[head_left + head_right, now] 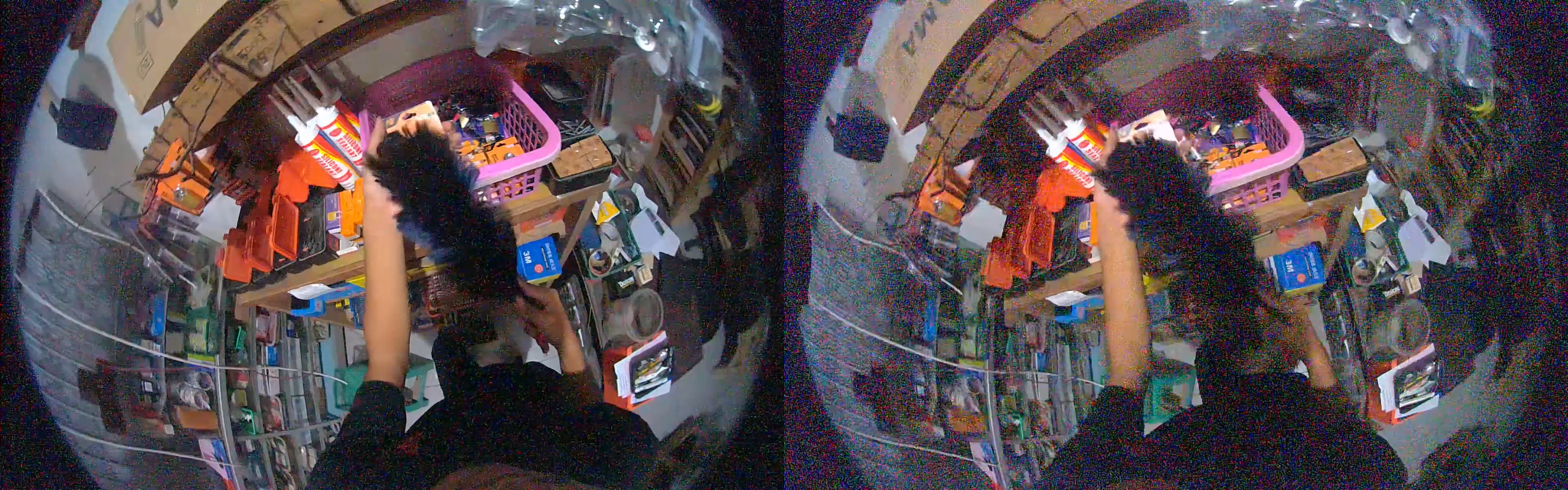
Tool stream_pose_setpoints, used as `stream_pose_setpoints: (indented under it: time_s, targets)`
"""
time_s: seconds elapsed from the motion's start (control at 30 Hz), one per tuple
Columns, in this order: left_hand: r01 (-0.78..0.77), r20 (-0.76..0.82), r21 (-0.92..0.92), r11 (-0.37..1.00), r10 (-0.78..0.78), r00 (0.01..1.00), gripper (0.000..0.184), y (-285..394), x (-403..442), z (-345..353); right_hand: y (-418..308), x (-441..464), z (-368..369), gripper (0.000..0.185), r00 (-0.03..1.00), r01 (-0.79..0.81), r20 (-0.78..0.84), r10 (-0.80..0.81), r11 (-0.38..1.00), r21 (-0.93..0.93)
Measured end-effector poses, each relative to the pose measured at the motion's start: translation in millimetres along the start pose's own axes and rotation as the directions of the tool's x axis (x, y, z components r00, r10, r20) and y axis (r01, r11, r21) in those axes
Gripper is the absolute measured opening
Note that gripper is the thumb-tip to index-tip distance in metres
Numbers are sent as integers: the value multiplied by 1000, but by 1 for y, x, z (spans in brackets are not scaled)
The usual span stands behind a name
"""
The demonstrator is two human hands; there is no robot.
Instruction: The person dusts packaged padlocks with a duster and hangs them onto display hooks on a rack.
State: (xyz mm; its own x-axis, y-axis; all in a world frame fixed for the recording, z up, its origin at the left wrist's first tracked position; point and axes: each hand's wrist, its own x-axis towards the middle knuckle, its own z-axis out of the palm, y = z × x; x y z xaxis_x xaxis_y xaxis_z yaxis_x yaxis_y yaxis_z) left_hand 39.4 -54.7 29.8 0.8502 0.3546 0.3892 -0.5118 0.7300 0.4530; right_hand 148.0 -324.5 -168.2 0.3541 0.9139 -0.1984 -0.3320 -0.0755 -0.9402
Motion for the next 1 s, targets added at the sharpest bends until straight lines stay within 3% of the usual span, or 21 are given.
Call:
stream_pose_setpoints:
  time_s: [0.03,0.07,0.17,0.27,0.33,0.4,0.43,0.47,0.5,0.53,0.6,0.67,0.77,0.8,0.87,0.93,1.0]
  targets:
    - [103,-67,-65,993,-107,992,64,5,6,-1,-15,-3,1,27,1000,28,-7,-29,991,-128]
    - [64,-236,88,994,-41,971,67,3,5,-1,-23,-5,2,28,999,51,-6,-54,965,-256]
    - [-22,-499,452,892,273,822,71,-8,7,19,-10,-4,-14,26,987,-151,-22,156,975,160]
    - [37,-212,65,997,-22,977,69,3,5,1,-6,-6,-4,17,999,46,-15,-49,987,-157]
    - [92,-35,-16,996,-93,995,59,0,0,4,-18,-10,-2,14,999,44,0,-45,993,-111]
    - [4,-311,298,955,93,946,49,-4,2,23,-26,-2,-2,12,997,1,-79,1,1000,31]
    - [-6,-414,310,951,140,900,47,-11,4,36,-28,7,-3,12,985,-32,-161,57,987,155]
    - [7,-160,135,991,15,987,44,-1,1,9,-26,8,-4,13,974,-92,-182,135,970,224]
    - [-1,-189,163,987,32,981,44,1,2,3,-24,10,-6,14,956,-146,-202,211,944,296]
    - [-4,-219,193,981,47,975,44,2,4,1,-16,10,-9,14,985,-29,-164,49,992,122]
    - [-4,-354,532,847,227,907,58,0,7,1,2,11,-12,14,978,188,-62,-197,973,-135]
    - [63,-232,333,941,17,972,59,0,5,0,1,11,-7,15,944,314,-33,-329,921,-230]
    - [39,-120,131,991,-23,992,58,5,2,-1,-25,6,-3,23,975,184,-87,-203,965,-186]
    - [133,55,-109,985,-128,990,57,2,2,4,-31,4,1,30,988,99,-101,-115,984,-148]
    - [-54,-345,307,950,164,924,34,-13,3,38,-17,7,-1,28,978,193,-47,-202,971,-144]
    - [-30,-374,424,905,205,904,31,-16,4,45,-11,7,6,30,988,144,-41,-147,987,-74]
    - [3,-357,460,888,182,916,28,-11,1,34,-41,-8,11,35,997,-60,-52,62,997,41]
